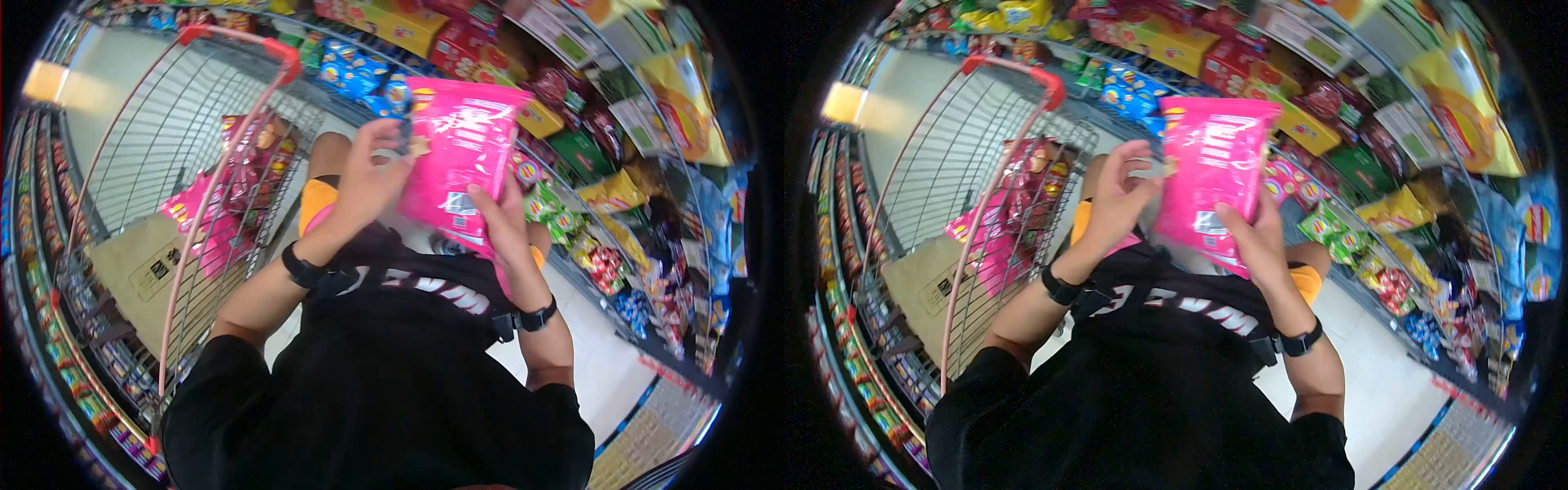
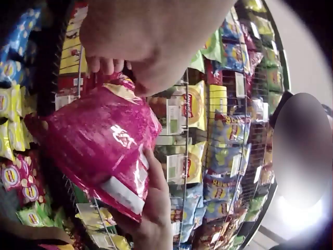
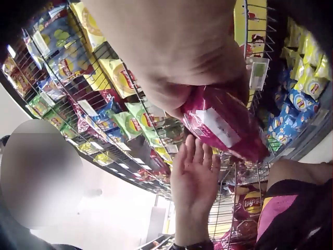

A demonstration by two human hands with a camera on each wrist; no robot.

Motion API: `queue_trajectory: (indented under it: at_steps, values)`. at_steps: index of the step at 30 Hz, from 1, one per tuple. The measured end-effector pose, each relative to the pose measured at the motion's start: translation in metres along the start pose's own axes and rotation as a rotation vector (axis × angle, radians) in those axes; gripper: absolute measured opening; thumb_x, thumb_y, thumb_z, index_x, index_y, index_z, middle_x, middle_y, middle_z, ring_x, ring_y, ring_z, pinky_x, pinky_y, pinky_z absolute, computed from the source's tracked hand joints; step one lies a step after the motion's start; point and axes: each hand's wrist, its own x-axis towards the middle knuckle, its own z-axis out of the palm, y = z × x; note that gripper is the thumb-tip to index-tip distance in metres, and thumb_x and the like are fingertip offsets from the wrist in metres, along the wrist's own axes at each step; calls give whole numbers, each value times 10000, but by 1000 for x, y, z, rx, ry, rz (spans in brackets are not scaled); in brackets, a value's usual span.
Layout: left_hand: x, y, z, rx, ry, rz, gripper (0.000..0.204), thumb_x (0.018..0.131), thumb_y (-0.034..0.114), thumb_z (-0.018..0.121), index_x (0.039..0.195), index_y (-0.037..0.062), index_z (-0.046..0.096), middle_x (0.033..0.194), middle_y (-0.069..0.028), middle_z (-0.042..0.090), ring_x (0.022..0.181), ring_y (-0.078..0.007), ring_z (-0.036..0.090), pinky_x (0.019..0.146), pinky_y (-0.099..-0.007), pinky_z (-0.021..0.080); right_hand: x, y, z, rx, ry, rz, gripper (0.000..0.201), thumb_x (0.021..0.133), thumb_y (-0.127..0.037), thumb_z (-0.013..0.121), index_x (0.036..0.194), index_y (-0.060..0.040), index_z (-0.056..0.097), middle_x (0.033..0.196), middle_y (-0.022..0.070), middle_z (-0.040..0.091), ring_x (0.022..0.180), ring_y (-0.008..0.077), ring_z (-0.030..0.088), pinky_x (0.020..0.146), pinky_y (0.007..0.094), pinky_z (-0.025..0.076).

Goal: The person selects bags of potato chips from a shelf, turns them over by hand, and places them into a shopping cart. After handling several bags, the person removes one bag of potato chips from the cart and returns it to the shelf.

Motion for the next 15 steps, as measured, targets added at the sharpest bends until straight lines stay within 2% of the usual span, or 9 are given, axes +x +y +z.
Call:
queue_trajectory:
  at_steps: [2, 5, 8, 9, 12, 13, 15]
  values:
    - [0, 13, -13, 63, -247, 9, 698, 806, 155, 719, 1360, 19, 317, 1275, -166, 464, 1121, -218, 515, 914, -364, 457, 4, 6, 3, -59, 46, -72, 542, 840, -88, 676, 1304, 0, 410, 1197, 118, 563, 1084, 181, 563, 919, 327, 470]
    - [-13, 57, 1, 69, -136, 16, 731, 781, 173, 747, 1358, 23, 325, 1253, -139, 492, 1087, -197, 543, 943, -377, 437, -3, -1, 22, -66, -74, -235, 624, 806, -42, 678, 1355, -22, 381, 1335, 124, 451, 1204, 221, 485, 976, 374, 438]
    - [-7, 51, -5, -73, -31, 197, 741, 765, 172, 763, 1351, 25, 333, 1238, -125, 510, 1050, -179, 565, 922, -346, 453, -14, -18, 36, -207, -295, -290, 687, 784, -37, 675, 1393, -46, 358, 1436, 115, 323, 1299, 256, 396, 1017, 403, 403]
    - [-9, 60, -6, -107, 8, 140, 698, 753, 170, 773, 1304, 4, 379, 1183, -120, 545, 1010, -167, 581, 871, -315, 485, -15, -18, 36, -309, -376, -328, 718, 769, -46, 686, 1406, -62, 355, 1464, 112, 281, 1329, 269, 367, 1036, 411, 382]
    - [-2, 74, -27, 105, 77, 188, 624, 744, 145, 770, 1245, -10, 433, 1084, -119, 592, 991, -157, 589, 792, -297, 509, -18, -22, 36, -253, -452, -324, 686, 776, -41, 682, 1389, -61, 374, 1445, 121, 324, 1312, 258, 396, 1031, 405, 383]
    - [-6, 90, -33, 219, 112, 99, 505, 751, 146, 763, 1178, 4, 534, 1030, -89, 633, 948, -154, 615, 815, -312, 509, -17, -21, 33, -161, -452, -310, 612, 798, -9, 657, 1355, -49, 407, 1395, 119, 405, 1256, 237, 461, 994, 383, 412]
    - [-19, 95, -63, 800, 213, 97, 266, 806, 172, 721, 1025, 26, 682, 908, -50, 686, 824, -148, 660, 753, -312, 533, -13, -21, 18, -116, -396, -261, 552, 815, 13, 633, 1325, -40, 430, 1355, 117, 451, 1204, 221, 504, 956, 357, 433]
